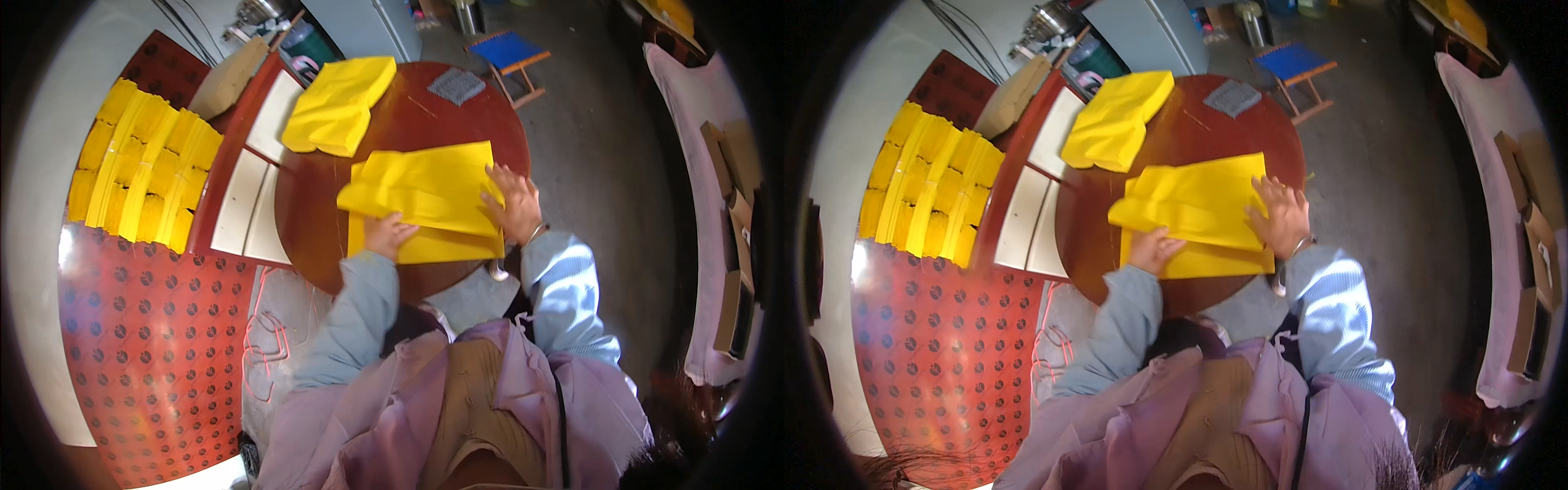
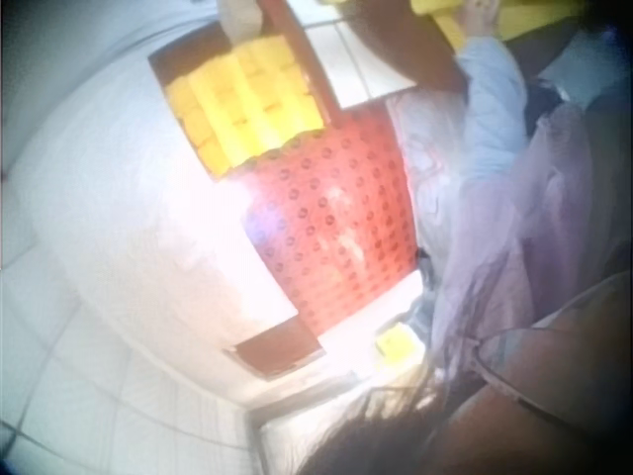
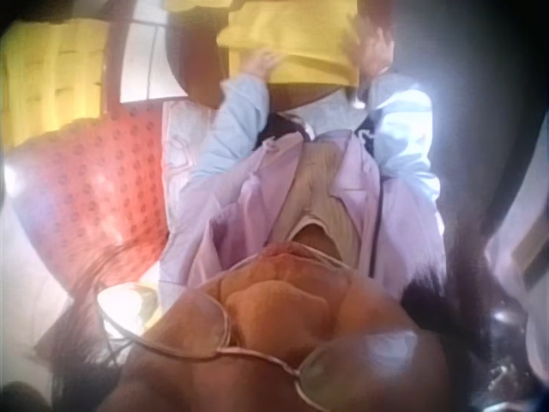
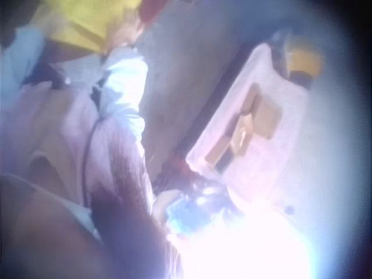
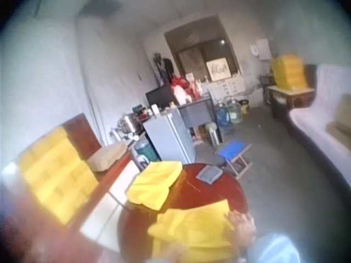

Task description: The person folds yellow paper sheets on a round table, ties them with string, and stacks them. The person also folds a single sheet in half and smooths the crease.

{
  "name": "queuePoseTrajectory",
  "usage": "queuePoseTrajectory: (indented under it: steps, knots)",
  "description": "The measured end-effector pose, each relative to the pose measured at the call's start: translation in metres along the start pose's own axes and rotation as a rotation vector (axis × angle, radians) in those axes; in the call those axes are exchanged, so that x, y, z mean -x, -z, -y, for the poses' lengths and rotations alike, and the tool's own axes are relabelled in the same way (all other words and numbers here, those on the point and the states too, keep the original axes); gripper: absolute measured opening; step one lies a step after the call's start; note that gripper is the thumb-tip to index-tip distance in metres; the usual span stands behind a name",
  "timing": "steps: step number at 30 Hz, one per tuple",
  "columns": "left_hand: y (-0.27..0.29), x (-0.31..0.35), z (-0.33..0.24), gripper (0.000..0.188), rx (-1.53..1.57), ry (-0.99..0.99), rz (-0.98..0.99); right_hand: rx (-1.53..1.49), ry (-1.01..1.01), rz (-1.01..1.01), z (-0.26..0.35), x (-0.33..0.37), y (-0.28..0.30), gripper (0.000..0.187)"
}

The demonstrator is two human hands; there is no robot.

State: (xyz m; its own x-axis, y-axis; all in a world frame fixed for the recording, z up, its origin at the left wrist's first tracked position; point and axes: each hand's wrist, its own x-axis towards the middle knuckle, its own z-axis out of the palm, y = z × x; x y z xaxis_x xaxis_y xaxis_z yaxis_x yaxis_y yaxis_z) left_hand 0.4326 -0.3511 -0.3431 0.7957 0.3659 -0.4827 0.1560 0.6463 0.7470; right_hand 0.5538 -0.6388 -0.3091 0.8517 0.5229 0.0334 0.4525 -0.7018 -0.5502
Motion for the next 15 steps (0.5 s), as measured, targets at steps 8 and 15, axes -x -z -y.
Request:
queuePoseTrajectory:
  steps: [8,15]
  knots:
    - [-0.001,-0.016,-0.113,0.072,-0.964,0.302,0.658,-0.687,-0.013,0.123,0.003,-0.04,-0.005,0.088]
    - [-0.048,-0.069,-0.127,0.07,-1.253,0.405,0.937,-0.998,-0.154,0.421,0.019,-0.053,-0.03,0.112]
